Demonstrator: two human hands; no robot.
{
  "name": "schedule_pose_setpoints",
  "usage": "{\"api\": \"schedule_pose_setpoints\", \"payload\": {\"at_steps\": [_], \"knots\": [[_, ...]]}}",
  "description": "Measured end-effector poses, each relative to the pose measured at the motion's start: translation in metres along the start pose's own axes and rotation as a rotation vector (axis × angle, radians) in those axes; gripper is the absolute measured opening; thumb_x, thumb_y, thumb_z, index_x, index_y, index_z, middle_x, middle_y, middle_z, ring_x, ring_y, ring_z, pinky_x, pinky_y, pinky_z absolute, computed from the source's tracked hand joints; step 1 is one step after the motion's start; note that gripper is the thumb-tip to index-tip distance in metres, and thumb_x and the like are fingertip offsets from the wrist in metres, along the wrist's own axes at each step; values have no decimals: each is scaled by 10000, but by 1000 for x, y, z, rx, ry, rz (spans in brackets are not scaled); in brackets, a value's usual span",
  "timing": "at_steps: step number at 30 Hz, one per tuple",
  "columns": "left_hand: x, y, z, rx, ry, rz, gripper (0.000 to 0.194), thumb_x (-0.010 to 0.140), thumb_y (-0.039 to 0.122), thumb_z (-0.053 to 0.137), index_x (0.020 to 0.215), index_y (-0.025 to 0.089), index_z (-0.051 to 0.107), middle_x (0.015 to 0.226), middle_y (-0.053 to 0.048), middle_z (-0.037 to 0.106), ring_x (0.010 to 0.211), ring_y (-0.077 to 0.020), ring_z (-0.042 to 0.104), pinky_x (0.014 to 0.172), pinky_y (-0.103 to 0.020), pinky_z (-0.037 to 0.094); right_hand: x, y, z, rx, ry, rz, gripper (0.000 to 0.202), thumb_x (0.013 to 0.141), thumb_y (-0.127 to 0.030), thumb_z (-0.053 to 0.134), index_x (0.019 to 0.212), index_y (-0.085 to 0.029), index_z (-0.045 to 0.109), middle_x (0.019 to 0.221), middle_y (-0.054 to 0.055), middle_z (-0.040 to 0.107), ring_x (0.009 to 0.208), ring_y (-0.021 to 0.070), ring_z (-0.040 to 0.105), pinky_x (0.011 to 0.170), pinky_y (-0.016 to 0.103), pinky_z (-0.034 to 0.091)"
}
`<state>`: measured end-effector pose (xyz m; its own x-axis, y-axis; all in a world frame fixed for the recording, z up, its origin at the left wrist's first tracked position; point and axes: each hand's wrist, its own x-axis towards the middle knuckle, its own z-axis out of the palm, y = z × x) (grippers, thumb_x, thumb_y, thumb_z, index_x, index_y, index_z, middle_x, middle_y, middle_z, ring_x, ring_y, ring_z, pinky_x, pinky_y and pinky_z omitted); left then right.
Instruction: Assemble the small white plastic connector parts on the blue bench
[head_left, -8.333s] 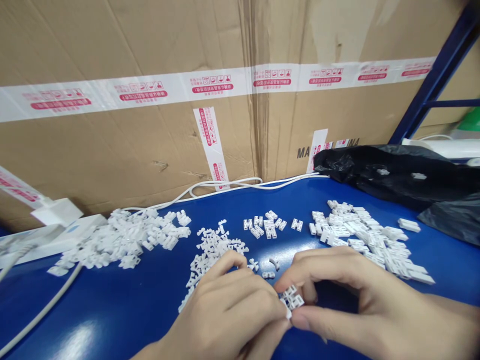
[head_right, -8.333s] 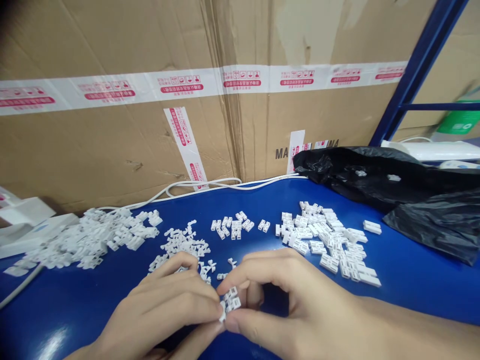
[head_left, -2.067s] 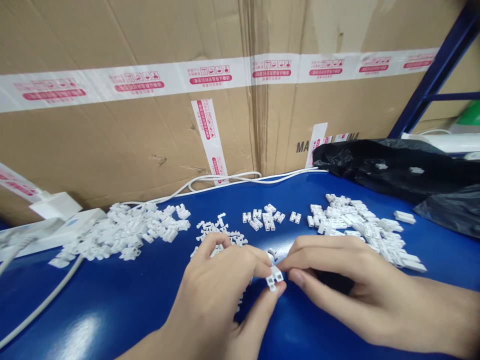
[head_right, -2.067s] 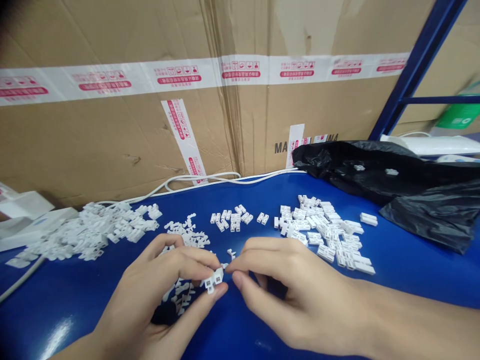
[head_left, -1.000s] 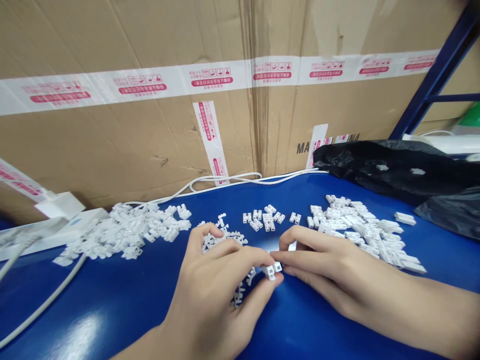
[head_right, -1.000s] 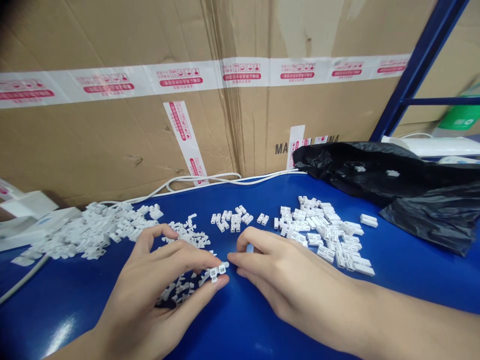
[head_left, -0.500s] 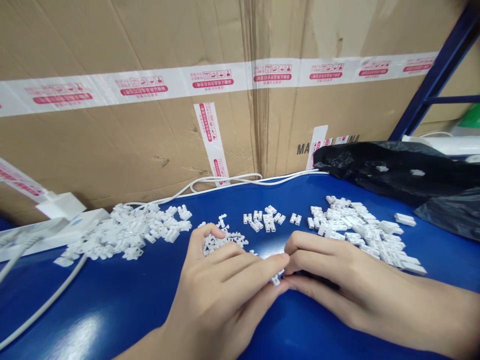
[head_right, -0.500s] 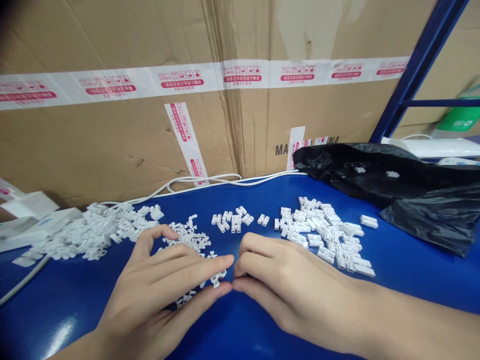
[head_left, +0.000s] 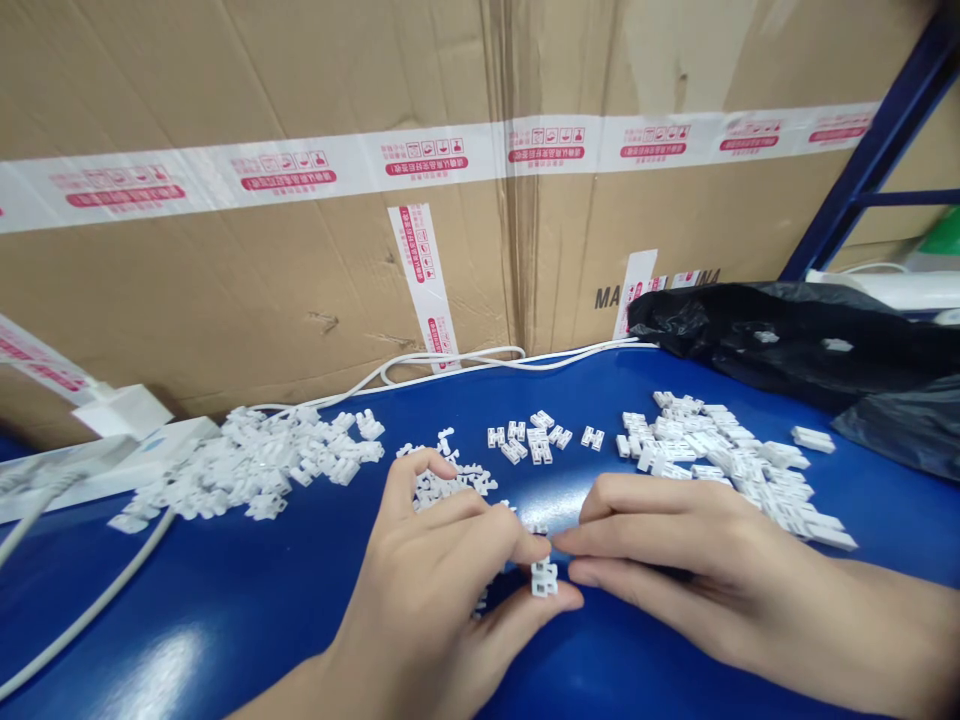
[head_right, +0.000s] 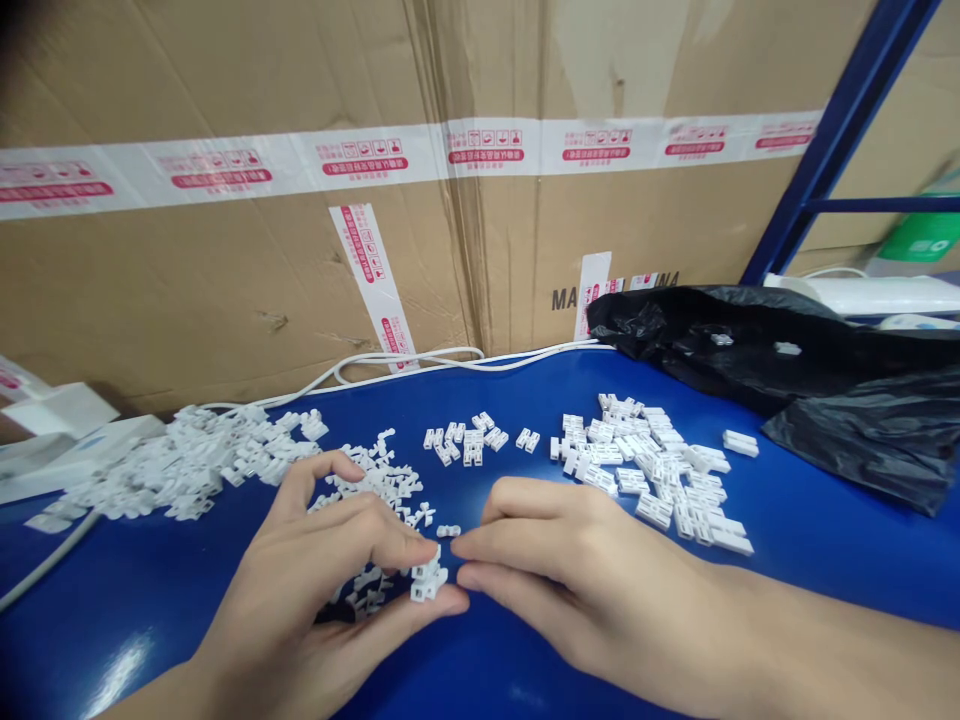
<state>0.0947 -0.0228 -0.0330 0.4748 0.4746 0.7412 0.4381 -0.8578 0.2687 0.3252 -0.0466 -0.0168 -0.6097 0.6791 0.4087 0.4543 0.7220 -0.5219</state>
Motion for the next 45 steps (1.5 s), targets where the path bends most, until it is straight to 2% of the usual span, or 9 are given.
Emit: {"api": "schedule_pose_setpoints", "payload": {"at_steps": [8,14,17,20,24,31,35,39,45], "knots": [[1,0,-2,-8,-47,35,217,862,196,766,800,221,560,671,105,704,548,-110,613,953,-407,355,-1,-1,-1,45,-8,0,226,1004,-157,576,1153,-221,732,1020,56,716,882,133,710,788,206,579],[1,0,-1,-21,-47,27,217,861,196,775,805,213,566,712,107,724,570,-100,634,974,-398,340,0,-3,0,23,73,-11,199,996,-146,567,1077,-215,735,976,48,760,844,147,736,759,211,599],[1,-1,0,-25,-40,24,222,873,227,769,791,214,564,683,101,706,558,-106,618,978,-406,340,-1,-4,1,-26,100,-2,246,997,-170,562,1162,-237,731,987,61,769,866,180,746,763,245,618],[1,-1,-1,-10,-48,31,229,865,233,773,782,214,560,683,89,709,553,-111,611,960,-403,350,0,-5,-1,-55,57,-12,289,997,-175,563,1228,-248,722,1000,67,760,886,187,747,786,252,619],[2,0,-1,0,-54,32,242,850,234,784,774,213,555,677,92,705,548,-108,608,950,-401,356,2,-5,-3,-59,-21,6,244,993,-166,580,1168,-237,735,980,52,750,860,158,738,770,222,604],[-2,-2,1,2,-67,26,215,884,266,744,786,221,558,679,78,699,551,-118,609,957,-420,376,-3,-5,-4,-59,44,54,137,1002,-256,601,1065,-239,722,893,24,758,752,148,728,646,215,565],[-1,-2,1,-6,-85,61,181,897,201,707,791,221,561,690,79,706,551,-111,611,981,-422,362,-5,-5,-5,-69,26,-5,127,1015,-285,593,1031,-227,705,809,15,726,684,133,691,622,219,529],[3,0,-2,-11,-116,95,167,889,145,690,809,216,562,711,81,716,553,-105,620,943,-397,375,-6,-4,-1,-86,52,-49,186,1015,-292,599,860,-204,653,690,-9,646,590,107,603,556,219,455],[6,2,-8,-6,-188,110,153,905,135,674,828,216,570,718,78,718,576,-109,637,951,-400,380,-8,0,5,10,58,-13,201,1005,-312,620,844,-194,646,737,-8,662,621,97,607,579,206,468]]}}
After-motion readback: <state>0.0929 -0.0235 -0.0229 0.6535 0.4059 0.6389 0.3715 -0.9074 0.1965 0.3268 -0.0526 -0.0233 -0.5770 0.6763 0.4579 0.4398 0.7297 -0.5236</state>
